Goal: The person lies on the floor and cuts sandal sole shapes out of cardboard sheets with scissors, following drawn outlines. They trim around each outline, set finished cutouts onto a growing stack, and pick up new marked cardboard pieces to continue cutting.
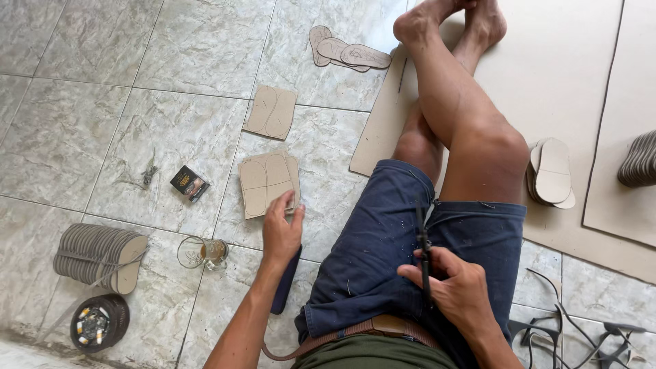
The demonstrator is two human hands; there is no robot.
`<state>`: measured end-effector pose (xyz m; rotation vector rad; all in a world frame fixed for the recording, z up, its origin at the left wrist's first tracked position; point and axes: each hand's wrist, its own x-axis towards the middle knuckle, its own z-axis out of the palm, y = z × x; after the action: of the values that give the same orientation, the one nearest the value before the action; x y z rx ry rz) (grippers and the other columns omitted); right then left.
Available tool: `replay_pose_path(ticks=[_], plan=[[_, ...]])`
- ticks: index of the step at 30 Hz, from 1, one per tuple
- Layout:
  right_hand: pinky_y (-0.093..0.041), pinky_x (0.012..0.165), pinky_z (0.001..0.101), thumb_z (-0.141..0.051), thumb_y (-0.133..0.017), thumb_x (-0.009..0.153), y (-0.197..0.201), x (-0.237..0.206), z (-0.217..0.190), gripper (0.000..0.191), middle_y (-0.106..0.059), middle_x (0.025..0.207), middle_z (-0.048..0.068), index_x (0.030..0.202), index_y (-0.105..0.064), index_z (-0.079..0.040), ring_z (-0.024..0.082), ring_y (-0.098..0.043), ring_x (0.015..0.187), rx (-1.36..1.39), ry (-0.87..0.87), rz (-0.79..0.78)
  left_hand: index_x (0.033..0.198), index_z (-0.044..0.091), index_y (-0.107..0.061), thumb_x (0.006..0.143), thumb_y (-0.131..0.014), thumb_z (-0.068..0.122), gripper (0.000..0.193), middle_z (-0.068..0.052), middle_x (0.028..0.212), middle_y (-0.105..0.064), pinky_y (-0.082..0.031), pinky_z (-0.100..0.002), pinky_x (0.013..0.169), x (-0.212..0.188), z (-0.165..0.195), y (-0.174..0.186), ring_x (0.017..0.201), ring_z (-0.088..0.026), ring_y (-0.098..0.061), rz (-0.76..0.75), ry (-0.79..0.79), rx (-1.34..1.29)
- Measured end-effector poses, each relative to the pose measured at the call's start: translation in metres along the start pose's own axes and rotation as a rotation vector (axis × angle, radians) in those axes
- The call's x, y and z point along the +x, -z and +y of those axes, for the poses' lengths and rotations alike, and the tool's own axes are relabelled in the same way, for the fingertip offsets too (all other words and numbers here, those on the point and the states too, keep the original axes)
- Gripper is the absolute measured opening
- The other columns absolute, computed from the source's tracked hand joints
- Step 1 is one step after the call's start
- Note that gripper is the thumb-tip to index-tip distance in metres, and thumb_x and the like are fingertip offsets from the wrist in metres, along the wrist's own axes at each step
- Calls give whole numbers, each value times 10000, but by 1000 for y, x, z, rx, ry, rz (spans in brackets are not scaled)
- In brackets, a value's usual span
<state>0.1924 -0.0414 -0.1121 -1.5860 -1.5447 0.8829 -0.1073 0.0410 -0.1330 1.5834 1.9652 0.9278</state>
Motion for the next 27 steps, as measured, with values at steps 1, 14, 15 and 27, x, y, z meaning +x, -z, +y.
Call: replay_pose_path(ticks=[1, 14, 15, 27], plan=[[-558, 535, 265, -304, -890, 678, 1, 0, 3, 430, -763, 692, 46, 954, -746, -9, 63, -703, 606, 31, -21, 12, 1372, 59, -594, 928, -683, 290, 508, -174, 1368, -589, -446, -440, 1054, 6, -5, 1, 1256, -323, -546, 19, -12, 112], [-485, 512, 246, -274, -893, 680, 4, 2, 10, 385, -699, 631, 13, 932, -777, -7, 65, -610, 553, -10, 71, -22, 1440, 139, -501, 743, -771, 538, 848, -202, 1577, -320, -261, -644, 1110, 43, -9, 11, 1466, -378, -281, 7, 153, 468], [-474, 503, 251, -264, -892, 677, 5, 3, 11, 374, -686, 598, 13, 931, -784, -12, 69, -598, 539, -7, 22, -31, 1434, 127, -513, 758, -773, 530, 829, -201, 1562, -344, -285, -616, 1119, 43, -10, 12, 1452, -384, -304, 62, 142, 371], [-548, 732, 226, -250, -740, 939, -15, -4, 20, 342, -723, 892, 34, 1156, -676, 7, 98, -691, 804, 681, -35, -131, 1373, 87, -559, 788, -821, 457, 740, -209, 1476, -469, -351, -547, 1157, -77, 94, -3, 1379, -399, -439, 22, -585, -40]])
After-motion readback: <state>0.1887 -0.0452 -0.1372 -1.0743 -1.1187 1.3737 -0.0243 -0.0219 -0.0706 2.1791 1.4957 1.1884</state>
